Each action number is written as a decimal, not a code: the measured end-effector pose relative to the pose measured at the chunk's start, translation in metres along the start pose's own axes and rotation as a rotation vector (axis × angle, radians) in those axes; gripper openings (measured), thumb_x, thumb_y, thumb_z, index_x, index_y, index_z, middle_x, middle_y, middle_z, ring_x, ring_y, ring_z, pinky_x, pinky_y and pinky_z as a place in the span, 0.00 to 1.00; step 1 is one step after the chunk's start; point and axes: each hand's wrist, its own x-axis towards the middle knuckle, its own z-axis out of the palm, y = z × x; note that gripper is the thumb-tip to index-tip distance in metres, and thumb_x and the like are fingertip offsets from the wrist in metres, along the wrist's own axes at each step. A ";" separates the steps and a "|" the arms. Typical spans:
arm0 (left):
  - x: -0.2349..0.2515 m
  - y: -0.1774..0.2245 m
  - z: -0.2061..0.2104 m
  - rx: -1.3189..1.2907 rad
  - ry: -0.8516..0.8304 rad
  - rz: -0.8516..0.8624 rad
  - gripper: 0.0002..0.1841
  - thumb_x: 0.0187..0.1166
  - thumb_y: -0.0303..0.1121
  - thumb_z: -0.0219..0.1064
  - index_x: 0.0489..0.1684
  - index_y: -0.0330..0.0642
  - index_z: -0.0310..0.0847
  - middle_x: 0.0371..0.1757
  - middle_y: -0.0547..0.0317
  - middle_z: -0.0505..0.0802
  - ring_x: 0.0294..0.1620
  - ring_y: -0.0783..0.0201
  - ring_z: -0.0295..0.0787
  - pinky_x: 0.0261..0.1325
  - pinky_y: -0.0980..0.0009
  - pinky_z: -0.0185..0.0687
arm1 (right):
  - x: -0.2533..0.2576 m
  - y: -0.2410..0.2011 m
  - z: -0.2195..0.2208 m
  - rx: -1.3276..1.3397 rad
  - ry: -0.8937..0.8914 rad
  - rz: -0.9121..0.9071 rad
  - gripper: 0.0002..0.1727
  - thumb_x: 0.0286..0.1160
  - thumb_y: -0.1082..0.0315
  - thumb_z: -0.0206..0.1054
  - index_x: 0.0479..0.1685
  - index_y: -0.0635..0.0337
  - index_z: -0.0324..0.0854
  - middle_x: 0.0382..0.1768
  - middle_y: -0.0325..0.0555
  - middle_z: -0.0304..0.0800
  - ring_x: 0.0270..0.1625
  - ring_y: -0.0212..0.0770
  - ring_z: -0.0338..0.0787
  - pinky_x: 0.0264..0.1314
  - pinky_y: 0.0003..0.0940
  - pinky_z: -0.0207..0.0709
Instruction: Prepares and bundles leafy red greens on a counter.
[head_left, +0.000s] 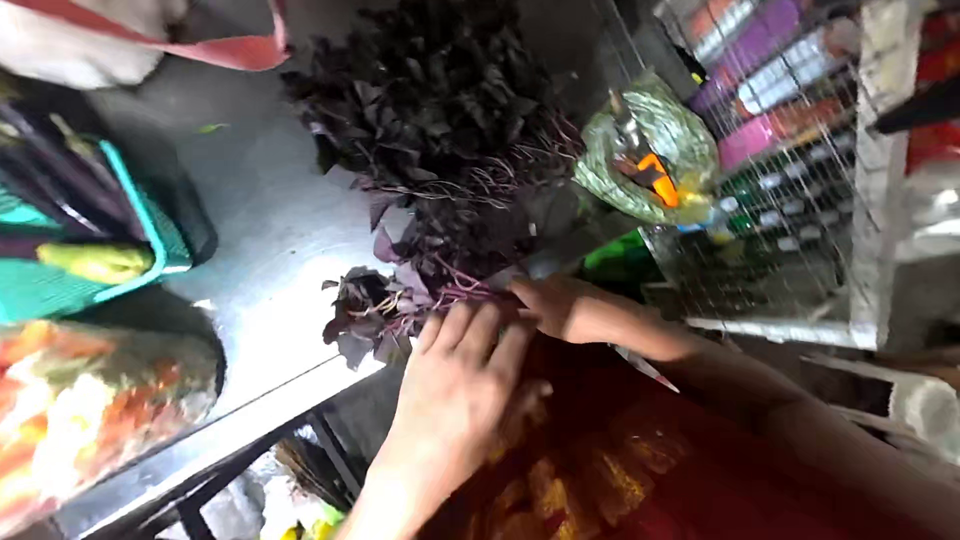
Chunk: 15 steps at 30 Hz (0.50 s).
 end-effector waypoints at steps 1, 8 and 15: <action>0.017 0.001 -0.003 0.063 -0.064 0.041 0.37 0.60 0.57 0.81 0.67 0.44 0.83 0.58 0.49 0.90 0.60 0.45 0.87 0.61 0.45 0.83 | -0.010 -0.001 0.000 0.014 -0.002 -0.055 0.20 0.91 0.54 0.57 0.59 0.62 0.83 0.38 0.52 0.90 0.44 0.50 0.92 0.49 0.50 0.86; 0.061 -0.038 0.058 -0.606 -0.386 -0.130 0.13 0.78 0.41 0.73 0.55 0.48 0.85 0.29 0.62 0.91 0.23 0.68 0.87 0.29 0.64 0.88 | -0.030 0.093 -0.030 0.468 0.181 -0.228 0.10 0.75 0.69 0.71 0.45 0.68 0.88 0.37 0.46 0.92 0.40 0.31 0.90 0.48 0.32 0.85; 0.079 -0.029 0.075 -0.511 -0.109 -0.548 0.17 0.85 0.50 0.64 0.41 0.44 0.83 0.20 0.61 0.82 0.18 0.66 0.76 0.25 0.62 0.77 | -0.023 0.259 -0.095 0.143 0.510 0.879 0.24 0.83 0.70 0.64 0.71 0.81 0.73 0.72 0.80 0.76 0.78 0.74 0.75 0.78 0.72 0.64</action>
